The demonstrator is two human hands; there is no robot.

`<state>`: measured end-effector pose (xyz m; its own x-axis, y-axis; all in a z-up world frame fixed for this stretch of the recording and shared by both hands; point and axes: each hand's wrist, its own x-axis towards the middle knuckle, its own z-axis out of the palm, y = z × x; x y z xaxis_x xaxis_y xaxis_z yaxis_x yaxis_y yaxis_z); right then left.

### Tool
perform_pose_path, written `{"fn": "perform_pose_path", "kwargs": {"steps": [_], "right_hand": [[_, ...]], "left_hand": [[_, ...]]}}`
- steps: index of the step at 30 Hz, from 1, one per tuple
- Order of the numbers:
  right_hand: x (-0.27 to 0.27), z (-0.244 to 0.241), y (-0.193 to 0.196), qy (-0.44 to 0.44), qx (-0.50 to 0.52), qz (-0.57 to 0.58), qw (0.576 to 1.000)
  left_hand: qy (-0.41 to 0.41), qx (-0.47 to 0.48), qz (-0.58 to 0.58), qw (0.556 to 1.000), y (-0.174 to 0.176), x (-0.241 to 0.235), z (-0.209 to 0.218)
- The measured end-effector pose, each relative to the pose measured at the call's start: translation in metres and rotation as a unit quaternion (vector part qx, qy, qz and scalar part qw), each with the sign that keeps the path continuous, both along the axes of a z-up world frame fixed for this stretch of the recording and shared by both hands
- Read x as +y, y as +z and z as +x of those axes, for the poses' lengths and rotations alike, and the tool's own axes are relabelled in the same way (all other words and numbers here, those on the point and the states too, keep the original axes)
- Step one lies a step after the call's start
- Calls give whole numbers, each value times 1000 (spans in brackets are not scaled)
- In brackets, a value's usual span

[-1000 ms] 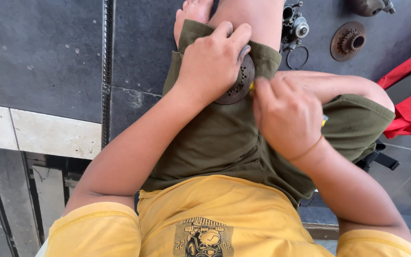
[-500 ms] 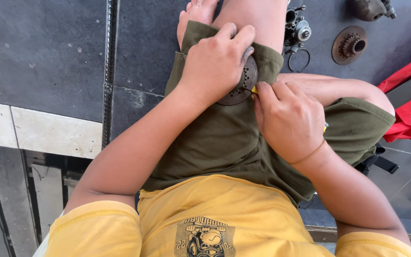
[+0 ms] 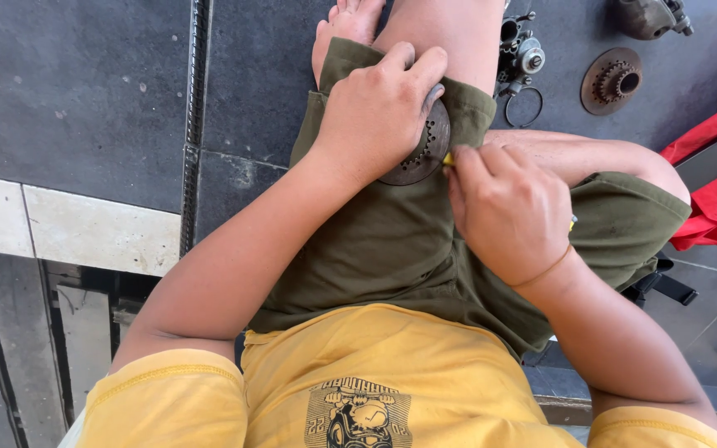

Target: The person sits on a tiled floor and uses a yellow-handled tool to scrape and clean a circular metal disc resting on their lap. Other mechanical components, including a carburetor and gears, are visible on the floor nearby.

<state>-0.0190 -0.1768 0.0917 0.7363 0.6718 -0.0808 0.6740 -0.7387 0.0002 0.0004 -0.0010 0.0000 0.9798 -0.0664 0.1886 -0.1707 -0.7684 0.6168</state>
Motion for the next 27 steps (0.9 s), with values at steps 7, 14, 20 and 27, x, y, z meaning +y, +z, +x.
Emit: {"fn": "perform_pose_path", "kwargs": {"steps": [7, 14, 20, 27], "right_hand": [[-12, 20, -16, 7, -43, 12, 999], [-9, 14, -9, 38, -40, -5, 998], [-4, 10, -2, 43, -47, -13, 998], [-12, 15, -10, 25, -42, 11, 999]], "left_hand": [[-23, -27, 3, 999, 0, 5, 1], [-33, -25, -6, 999, 0, 6, 3], [-36, -31, 1, 999, -2, 8, 3], [-49, -31, -8, 998, 0, 7, 5]]}}
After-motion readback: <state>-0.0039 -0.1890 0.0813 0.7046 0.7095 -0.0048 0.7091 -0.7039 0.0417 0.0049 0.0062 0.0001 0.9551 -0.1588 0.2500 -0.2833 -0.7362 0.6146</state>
